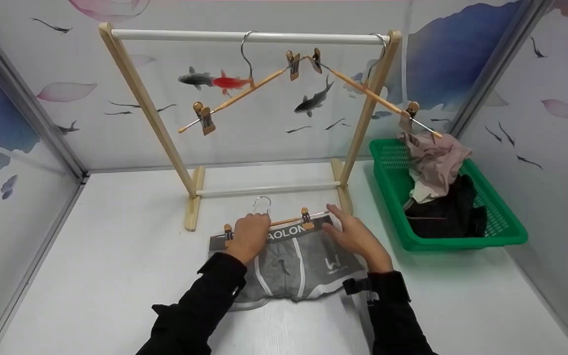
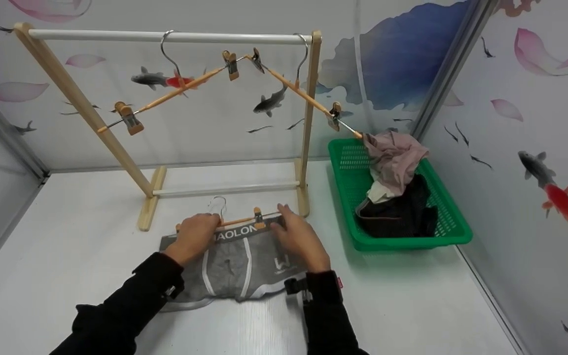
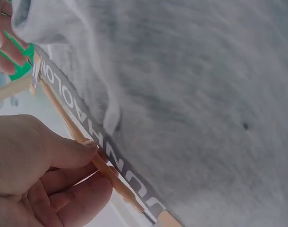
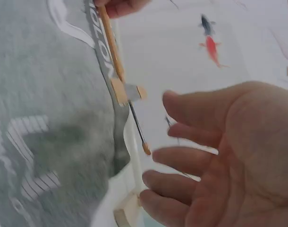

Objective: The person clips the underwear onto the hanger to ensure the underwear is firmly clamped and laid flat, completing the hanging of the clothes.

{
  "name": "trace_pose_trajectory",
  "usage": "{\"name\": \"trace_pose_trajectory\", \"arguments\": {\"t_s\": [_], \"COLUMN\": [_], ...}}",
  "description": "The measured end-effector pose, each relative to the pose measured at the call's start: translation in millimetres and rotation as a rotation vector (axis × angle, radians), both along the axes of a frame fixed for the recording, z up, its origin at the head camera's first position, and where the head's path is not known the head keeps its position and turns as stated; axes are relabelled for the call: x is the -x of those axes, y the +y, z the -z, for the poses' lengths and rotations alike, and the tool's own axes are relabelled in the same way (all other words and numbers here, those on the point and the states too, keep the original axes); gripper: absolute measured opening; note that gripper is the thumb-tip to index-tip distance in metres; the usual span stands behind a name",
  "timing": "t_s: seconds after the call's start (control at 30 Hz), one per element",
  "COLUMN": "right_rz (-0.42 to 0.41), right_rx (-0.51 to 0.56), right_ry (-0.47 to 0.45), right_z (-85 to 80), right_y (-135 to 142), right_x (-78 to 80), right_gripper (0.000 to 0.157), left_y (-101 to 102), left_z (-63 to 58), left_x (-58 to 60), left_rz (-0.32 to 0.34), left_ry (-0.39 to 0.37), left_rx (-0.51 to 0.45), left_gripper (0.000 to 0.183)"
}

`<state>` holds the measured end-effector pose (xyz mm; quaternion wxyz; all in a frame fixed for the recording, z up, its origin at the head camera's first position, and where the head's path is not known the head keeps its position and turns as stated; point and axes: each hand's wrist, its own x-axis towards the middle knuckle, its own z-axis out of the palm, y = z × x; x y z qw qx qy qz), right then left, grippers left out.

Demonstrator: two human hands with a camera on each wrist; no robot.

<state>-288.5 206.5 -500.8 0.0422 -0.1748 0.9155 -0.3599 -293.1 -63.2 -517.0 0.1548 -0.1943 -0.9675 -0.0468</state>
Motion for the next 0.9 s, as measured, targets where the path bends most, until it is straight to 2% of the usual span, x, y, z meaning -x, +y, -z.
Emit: {"name": "trace_pose_trajectory", "arguments": {"t_s": [0.1, 0.17, 0.33, 0.47, 0.57, 0.73, 0.9], "right_rz": [0.07, 0.075, -0.011, -0.088, -0.153, -0.237, -0.327], "right_rx": [0.098, 0.2, 0.402, 0.489, 0.512, 0.517, 0.506], "right_ry": [0.006, -0.023, -0.076, -0.061, -0.007, 0.11, 0.206], "right_z": [-7.2, -12.2, -24.5, -34.4, -40.9, -51.4, -62.7], "right_y": [8.1, 10.2, 3.9, -3.4, -8.8, -19.0, -27.7], "right_x": [-1.5, -3.6, -8.1, -14.0, -19.2, -29.5, -40.8], "right_gripper": [0.07, 0.073, 0.065, 0.049, 0.043, 0.042, 0.043], "left_y": [-0.4, -1.0, -7.1, -14.0, -17.7, -21.7, -26.5], "left_z": [-9.3, -17.3, -37.6, -52.2, -62.2, -76.8, -87.6], "left_x": [-0.9, -1.7, -6.0, -10.8, -14.0, -19.5, -24.9], "left_rz": [0.058, 0.108, 0.199, 0.263, 0.302, 0.332, 0.335], "left_ry": [0.067, 0.133, 0.282, 0.319, 0.345, 0.399, 0.397], "left_rx": [-0.024, -0.038, -0.068, -0.108, -0.127, -0.141, -0.165], "left_gripper": [0.009, 0.006, 0.017, 0.026, 0.03, 0.027, 0.022]}}
